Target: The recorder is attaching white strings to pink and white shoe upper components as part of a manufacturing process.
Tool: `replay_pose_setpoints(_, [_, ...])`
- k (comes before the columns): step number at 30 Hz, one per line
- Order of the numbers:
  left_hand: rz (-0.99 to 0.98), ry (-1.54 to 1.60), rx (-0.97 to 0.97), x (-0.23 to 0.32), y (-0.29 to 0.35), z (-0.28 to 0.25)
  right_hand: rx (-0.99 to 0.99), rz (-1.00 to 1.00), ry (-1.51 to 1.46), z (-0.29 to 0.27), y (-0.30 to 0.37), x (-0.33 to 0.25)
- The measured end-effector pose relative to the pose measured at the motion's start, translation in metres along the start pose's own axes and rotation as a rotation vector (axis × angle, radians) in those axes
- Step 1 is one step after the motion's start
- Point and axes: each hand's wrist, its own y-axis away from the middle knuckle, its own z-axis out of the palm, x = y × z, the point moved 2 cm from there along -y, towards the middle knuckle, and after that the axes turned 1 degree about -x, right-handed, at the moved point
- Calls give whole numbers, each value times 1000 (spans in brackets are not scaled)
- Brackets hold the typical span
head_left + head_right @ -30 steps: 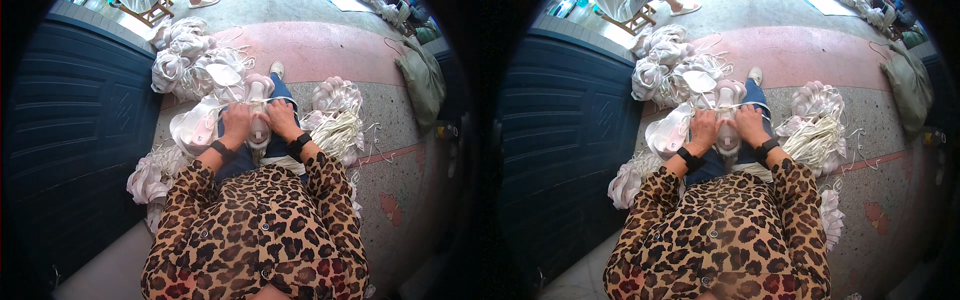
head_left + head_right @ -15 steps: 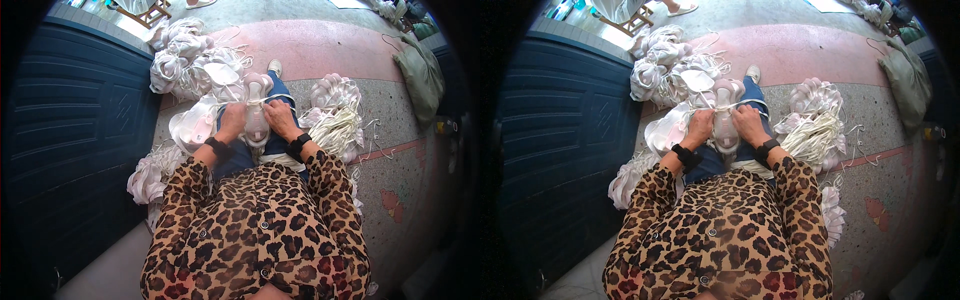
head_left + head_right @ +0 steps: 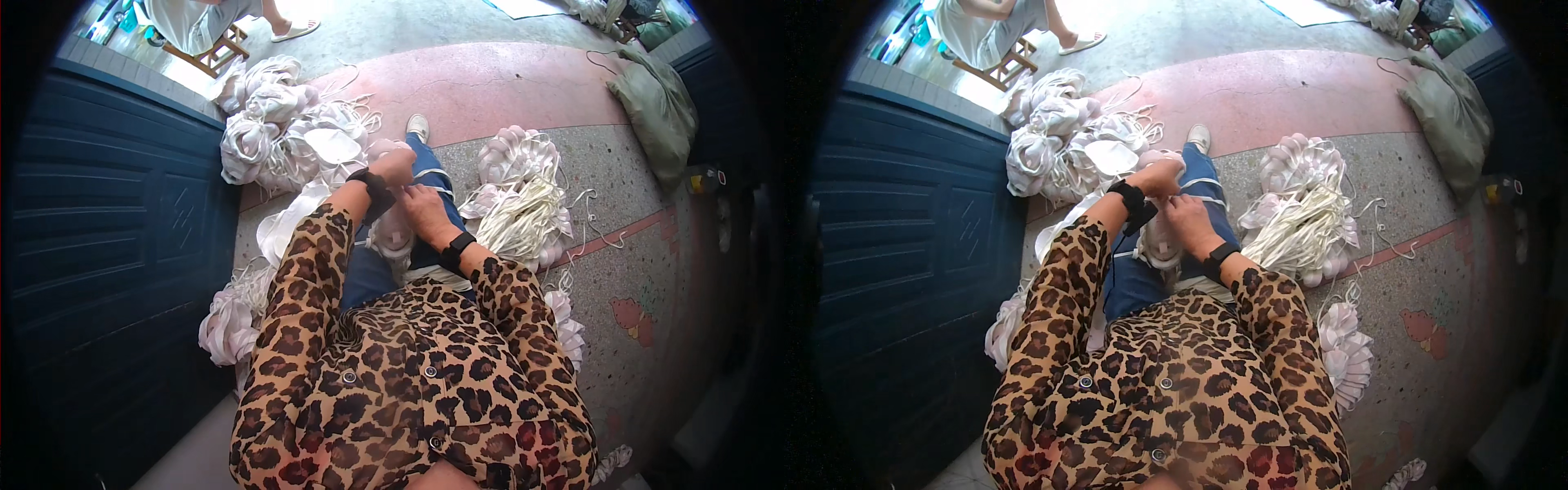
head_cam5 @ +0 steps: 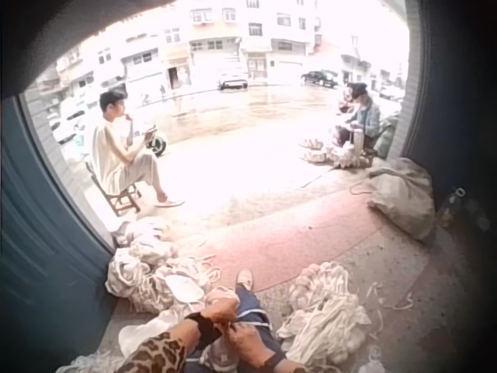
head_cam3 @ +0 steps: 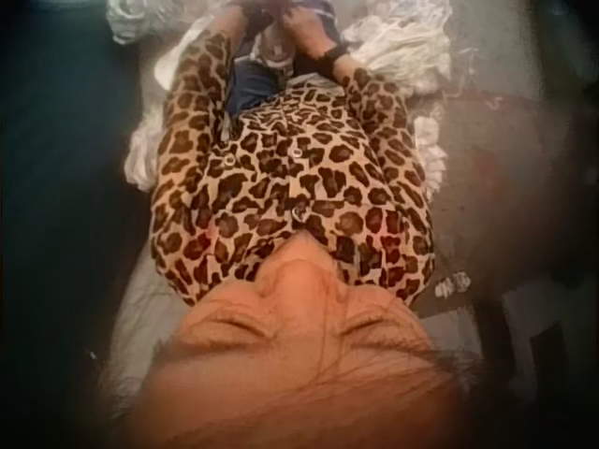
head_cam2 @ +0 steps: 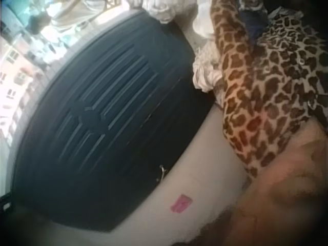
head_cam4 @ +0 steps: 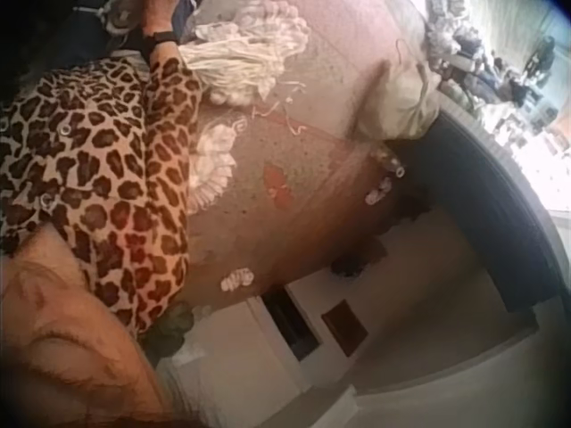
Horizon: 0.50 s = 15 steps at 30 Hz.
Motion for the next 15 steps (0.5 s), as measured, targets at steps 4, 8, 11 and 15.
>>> replay_pose_setpoints(4, [-64, 533, 124, -2, 14, -9, -71, 13, 185, -2, -9, -2])
replay_pose_setpoints(8, [-153, 1027, 143, -4, 38, -28, 9, -98, 110, -10, -24, 5])
replay_pose_setpoints(11, [-169, 1078, 100, -4, 45, -36, 158, -113, -140, -38, -21, 5])
replay_pose_setpoints(15, [-195, 917, -33, -9, 43, -23, 626, -156, -230, -205, -60, 3])
